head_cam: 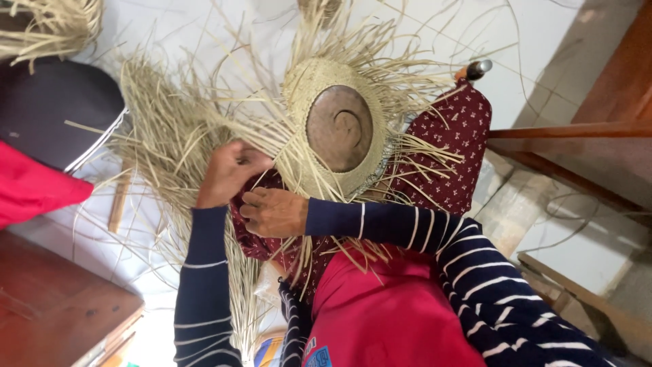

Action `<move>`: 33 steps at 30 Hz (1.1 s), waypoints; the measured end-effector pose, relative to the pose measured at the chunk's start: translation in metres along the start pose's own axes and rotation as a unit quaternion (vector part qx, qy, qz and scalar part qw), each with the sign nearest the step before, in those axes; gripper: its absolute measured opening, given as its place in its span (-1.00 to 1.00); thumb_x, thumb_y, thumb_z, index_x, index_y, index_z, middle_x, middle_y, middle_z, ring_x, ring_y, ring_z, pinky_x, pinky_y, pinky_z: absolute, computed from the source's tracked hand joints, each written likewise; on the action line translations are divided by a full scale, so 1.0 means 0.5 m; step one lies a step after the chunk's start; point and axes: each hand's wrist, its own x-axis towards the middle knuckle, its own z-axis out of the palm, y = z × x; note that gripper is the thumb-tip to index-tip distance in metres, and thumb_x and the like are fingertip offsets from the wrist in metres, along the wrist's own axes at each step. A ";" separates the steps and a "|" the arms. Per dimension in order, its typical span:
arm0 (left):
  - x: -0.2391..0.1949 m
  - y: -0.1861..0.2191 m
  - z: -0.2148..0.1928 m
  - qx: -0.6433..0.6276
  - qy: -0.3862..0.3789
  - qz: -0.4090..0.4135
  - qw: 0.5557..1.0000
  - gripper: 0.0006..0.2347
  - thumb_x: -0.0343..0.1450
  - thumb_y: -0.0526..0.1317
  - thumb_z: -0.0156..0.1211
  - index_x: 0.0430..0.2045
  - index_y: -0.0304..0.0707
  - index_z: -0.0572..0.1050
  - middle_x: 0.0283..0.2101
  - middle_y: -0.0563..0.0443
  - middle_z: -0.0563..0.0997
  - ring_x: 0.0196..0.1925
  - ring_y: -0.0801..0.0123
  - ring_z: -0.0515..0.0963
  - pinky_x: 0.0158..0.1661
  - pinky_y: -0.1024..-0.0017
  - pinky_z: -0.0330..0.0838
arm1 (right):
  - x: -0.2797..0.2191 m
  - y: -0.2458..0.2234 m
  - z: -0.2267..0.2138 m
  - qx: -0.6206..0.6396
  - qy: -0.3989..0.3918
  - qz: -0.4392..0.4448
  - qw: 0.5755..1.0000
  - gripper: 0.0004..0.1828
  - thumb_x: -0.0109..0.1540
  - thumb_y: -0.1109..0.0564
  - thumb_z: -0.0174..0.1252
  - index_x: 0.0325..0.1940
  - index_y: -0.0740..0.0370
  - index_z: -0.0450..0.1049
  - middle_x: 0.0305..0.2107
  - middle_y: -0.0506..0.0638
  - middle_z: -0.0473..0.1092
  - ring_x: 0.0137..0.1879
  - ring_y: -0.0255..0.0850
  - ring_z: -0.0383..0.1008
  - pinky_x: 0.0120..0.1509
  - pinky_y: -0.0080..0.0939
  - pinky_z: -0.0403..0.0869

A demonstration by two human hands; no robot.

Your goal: The person sits on the floor and weaves dried straw into a hat base using both hands. They repeatedly pull strands through the existing weave and tighten them to build up the hat's structure.

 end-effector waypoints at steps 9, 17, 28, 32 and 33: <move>0.047 -0.123 0.020 0.132 -0.048 0.116 0.983 -0.85 0.31 -0.18 0.25 -0.37 -0.23 0.60 -0.42 -0.18 0.61 -0.33 0.07 0.59 -0.31 0.13 0.45 | -0.020 0.016 -0.117 0.138 -0.095 -0.026 0.986 -0.87 0.22 0.24 0.00 -0.27 0.15 0.48 -0.42 0.00 0.44 -0.12 -0.17 0.41 -0.04 -0.28 0.38; -0.005 -0.069 0.014 -0.097 -0.057 0.018 0.993 -0.86 0.36 -0.31 0.14 -0.39 -0.49 0.53 -0.51 -0.27 0.57 -0.47 0.28 0.56 -0.39 0.43 0.54 | -0.176 0.182 -0.200 -0.179 0.033 0.119 0.976 0.28 -0.38 -0.12 0.46 0.37 0.09 0.10 0.03 0.32 0.20 0.08 0.22 0.31 0.17 0.07 0.35; 0.010 -0.144 0.082 -0.058 0.057 0.022 0.996 -0.85 0.25 -0.29 0.08 -0.45 -0.28 0.59 -0.64 -0.04 0.56 -0.62 0.40 0.54 -0.48 0.48 0.45 | -0.124 0.184 -0.110 -0.085 -0.061 0.123 0.987 -0.48 0.02 -0.23 0.20 -0.05 0.04 0.39 -0.10 0.11 0.33 0.09 -0.02 0.29 0.17 -0.09 0.22; -0.006 -0.122 0.068 -0.041 0.057 0.039 0.997 -0.84 0.20 -0.34 0.03 -0.55 -0.34 0.59 -0.67 -0.10 0.56 -0.66 0.33 0.55 -0.51 0.40 0.46 | -0.108 0.227 -0.117 -0.069 -0.153 0.132 0.977 -0.41 -0.06 -0.37 0.23 -0.27 0.16 0.50 -0.15 0.11 0.41 0.19 -0.07 0.18 0.37 -0.08 0.03; 0.009 -0.147 0.077 -0.041 0.055 0.039 0.997 -0.84 0.20 -0.34 0.03 -0.55 -0.34 0.59 -0.67 -0.10 0.56 -0.66 0.33 0.55 -0.51 0.40 0.46 | -0.108 0.238 -0.076 -0.069 -0.154 0.134 0.977 -0.41 -0.06 -0.37 0.23 -0.27 0.16 0.50 -0.15 0.11 0.41 0.19 -0.07 0.18 0.37 -0.08 0.03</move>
